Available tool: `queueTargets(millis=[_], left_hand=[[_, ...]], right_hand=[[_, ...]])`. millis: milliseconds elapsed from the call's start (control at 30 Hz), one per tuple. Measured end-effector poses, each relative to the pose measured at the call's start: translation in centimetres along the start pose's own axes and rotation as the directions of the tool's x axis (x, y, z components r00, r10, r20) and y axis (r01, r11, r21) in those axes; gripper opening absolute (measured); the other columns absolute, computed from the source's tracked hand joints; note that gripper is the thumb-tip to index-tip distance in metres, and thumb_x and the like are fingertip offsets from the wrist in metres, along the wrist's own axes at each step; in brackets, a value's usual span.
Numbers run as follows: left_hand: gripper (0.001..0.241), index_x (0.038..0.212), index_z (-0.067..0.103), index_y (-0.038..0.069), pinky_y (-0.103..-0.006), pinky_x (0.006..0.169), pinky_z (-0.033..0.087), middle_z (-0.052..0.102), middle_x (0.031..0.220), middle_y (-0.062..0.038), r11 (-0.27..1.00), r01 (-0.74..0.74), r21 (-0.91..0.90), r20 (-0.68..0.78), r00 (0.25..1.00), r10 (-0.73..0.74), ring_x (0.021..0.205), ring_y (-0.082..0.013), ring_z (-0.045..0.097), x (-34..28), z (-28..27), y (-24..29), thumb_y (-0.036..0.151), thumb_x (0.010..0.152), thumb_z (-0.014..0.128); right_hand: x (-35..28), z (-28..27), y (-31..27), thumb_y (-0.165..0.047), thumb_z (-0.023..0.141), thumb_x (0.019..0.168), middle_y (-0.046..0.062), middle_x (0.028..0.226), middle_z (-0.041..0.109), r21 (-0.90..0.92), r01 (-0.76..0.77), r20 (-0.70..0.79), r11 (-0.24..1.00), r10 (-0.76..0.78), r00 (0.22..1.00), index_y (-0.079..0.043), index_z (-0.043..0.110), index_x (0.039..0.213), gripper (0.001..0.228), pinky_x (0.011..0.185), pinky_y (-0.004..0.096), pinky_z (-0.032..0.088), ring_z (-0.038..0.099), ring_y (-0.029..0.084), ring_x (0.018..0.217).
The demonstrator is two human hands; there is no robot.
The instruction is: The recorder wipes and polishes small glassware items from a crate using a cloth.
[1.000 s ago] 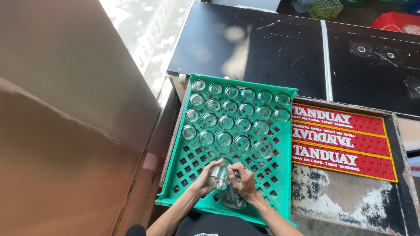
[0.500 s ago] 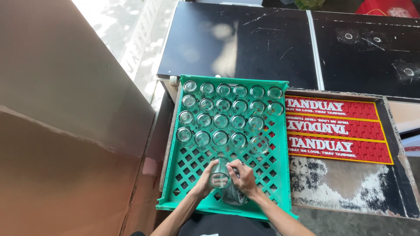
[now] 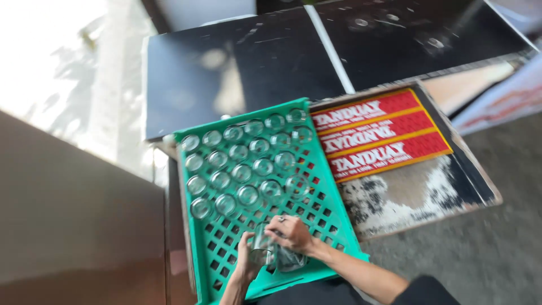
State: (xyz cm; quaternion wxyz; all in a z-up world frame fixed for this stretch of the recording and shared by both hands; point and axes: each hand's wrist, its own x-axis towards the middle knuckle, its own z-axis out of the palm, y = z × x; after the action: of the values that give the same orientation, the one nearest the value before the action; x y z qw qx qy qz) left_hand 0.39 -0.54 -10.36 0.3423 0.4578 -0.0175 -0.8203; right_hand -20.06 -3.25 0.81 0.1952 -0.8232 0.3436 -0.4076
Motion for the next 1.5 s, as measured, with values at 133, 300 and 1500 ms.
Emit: queueTargets(millis=[133,300,1500], left_hand=[[0.062,0.122,0.067,0.005,-0.0448,0.074,0.055,0.072,0.109,-0.018,0.996,0.004,0.090,-0.052,0.999,0.000,0.085,-0.0284,0.067,-0.6,1.2,0.9,0.052,0.087,0.048],[0.049,0.126,0.063,0.008,-0.0436,0.078,0.054,0.070,0.114,-0.014,0.994,-0.012,0.107,0.069,0.998,0.005,0.094,-0.0278,0.068,1.3,-0.2,0.8,0.044,0.094,0.055],[0.048,0.118,0.062,0.008,-0.0392,0.068,0.060,0.070,0.094,-0.009,0.964,0.055,0.261,0.051,0.996,-0.071,0.078,-0.0218,0.068,-2.0,7.3,2.9,0.045,0.087,0.067]], right_hand=[[0.3,-0.5,0.0,-0.021,0.071,0.098,0.008,0.084,0.068,-0.007,-0.090,-0.037,0.996,0.089,0.995,-0.007,0.067,0.096,0.015,0.064,0.041,0.052,0.070,0.027,0.075],[-0.3,-0.5,1.0,-0.026,0.066,0.103,0.007,0.086,0.068,0.015,-0.162,-0.114,0.987,0.163,0.980,-0.008,0.065,0.097,0.018,0.065,0.037,0.056,0.070,0.024,0.075],[-0.3,-0.8,-0.4,-0.017,0.071,0.089,0.011,0.077,0.073,0.009,-0.392,-0.109,0.920,0.391,0.914,-0.005,0.067,0.089,0.013,0.058,0.040,0.056,0.074,0.029,0.069]])
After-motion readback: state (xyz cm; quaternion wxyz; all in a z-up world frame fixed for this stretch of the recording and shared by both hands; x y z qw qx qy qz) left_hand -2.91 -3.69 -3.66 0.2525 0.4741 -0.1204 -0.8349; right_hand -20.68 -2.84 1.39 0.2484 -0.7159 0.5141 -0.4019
